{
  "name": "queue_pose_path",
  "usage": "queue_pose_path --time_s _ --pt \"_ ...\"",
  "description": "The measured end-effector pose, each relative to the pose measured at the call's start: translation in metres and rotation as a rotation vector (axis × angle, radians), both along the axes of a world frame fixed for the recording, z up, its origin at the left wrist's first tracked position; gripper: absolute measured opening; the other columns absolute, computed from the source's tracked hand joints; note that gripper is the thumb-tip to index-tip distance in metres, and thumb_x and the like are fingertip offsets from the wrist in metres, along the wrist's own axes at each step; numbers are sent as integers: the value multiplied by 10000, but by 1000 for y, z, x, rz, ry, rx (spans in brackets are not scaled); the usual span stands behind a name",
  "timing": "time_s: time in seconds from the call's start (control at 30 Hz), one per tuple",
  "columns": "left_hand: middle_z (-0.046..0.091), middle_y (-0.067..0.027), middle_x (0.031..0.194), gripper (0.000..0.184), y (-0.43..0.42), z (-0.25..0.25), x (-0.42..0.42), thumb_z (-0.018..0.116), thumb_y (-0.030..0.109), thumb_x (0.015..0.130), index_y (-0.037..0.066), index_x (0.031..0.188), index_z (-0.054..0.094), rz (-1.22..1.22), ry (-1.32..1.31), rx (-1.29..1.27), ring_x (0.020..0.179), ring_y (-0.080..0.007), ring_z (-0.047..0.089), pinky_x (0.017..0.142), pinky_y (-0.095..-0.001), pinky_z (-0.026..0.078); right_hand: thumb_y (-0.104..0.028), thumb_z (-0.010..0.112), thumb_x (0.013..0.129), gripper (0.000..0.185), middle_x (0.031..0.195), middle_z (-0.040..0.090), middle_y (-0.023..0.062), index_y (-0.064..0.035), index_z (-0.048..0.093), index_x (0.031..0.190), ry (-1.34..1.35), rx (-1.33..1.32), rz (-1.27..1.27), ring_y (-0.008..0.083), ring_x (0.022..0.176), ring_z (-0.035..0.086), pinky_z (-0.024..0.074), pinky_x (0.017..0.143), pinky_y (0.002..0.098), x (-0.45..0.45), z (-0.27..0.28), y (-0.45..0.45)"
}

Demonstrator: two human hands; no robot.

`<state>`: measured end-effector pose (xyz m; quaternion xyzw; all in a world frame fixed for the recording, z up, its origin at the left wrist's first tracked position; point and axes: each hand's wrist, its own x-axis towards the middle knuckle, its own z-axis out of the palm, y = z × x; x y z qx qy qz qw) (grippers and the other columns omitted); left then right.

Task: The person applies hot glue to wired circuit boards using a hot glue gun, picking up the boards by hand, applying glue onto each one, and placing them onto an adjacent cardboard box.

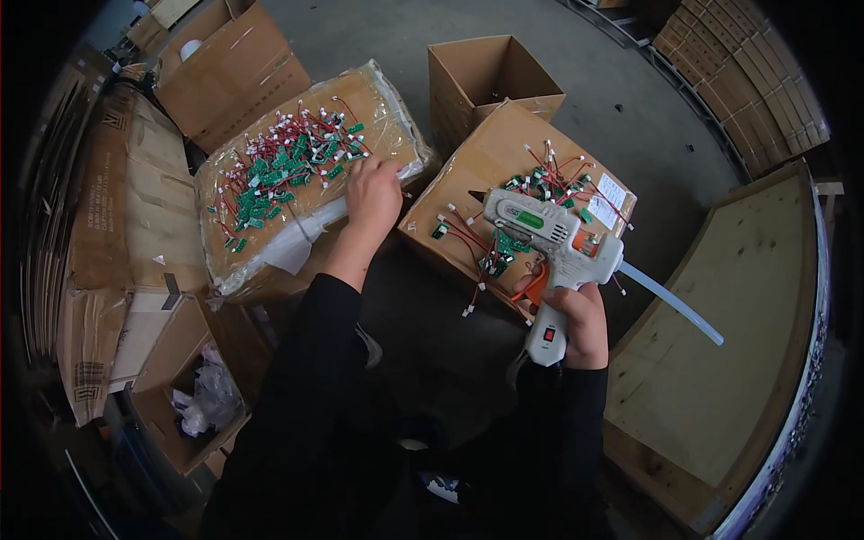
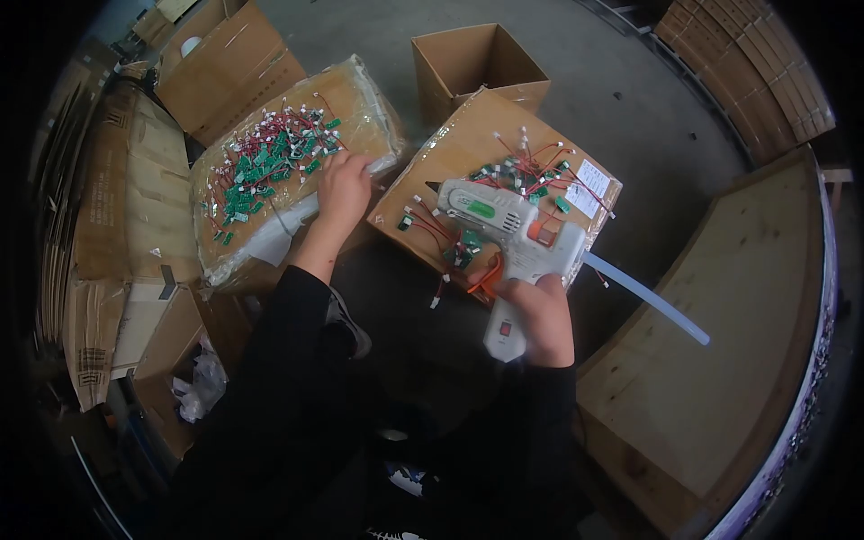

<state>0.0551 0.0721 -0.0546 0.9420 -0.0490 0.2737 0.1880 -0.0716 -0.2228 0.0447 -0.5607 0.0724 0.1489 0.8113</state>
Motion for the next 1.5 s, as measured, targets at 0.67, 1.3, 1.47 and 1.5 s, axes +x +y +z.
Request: queue_pose_path --time_s 0.67,1.3,1.47,1.5 --pt "648 -104 945 159 10 -2 0 743 126 726 65 868 707 12 81 -67 993 -308 558 847 -407 472 -47 529 713 503 1009 660 166 91 511 1196 -37 -46 17 241 958 631 469 864 319 3 -3 13" --pt "673 -112 796 157 24 -15 13 685 144 712 15 800 670 96 153 -308 822 -290 635 763 -398 499 -55 533 702 500 977 666 138 72 544 1185 -80 40 11 223 946 615 454 865 317 3 10 4" --pt "683 -133 783 183 26 -14 14 668 160 744 8 844 670 140 206 -491 738 -280 662 717 -380 523 -61 527 644 543 994 597 137 51 502 1174 -17 -20 -17 289 907 646 498 805 348 3 13 6" --pt "683 -133 783 183 26 -12 13 668 160 744 8 844 670 140 205 -491 738 -280 662 717 -380 523 -61 527 644 543 994 597 137 51 502 1174 -17 -20 -17 289 907 646 498 805 348 3 12 6"
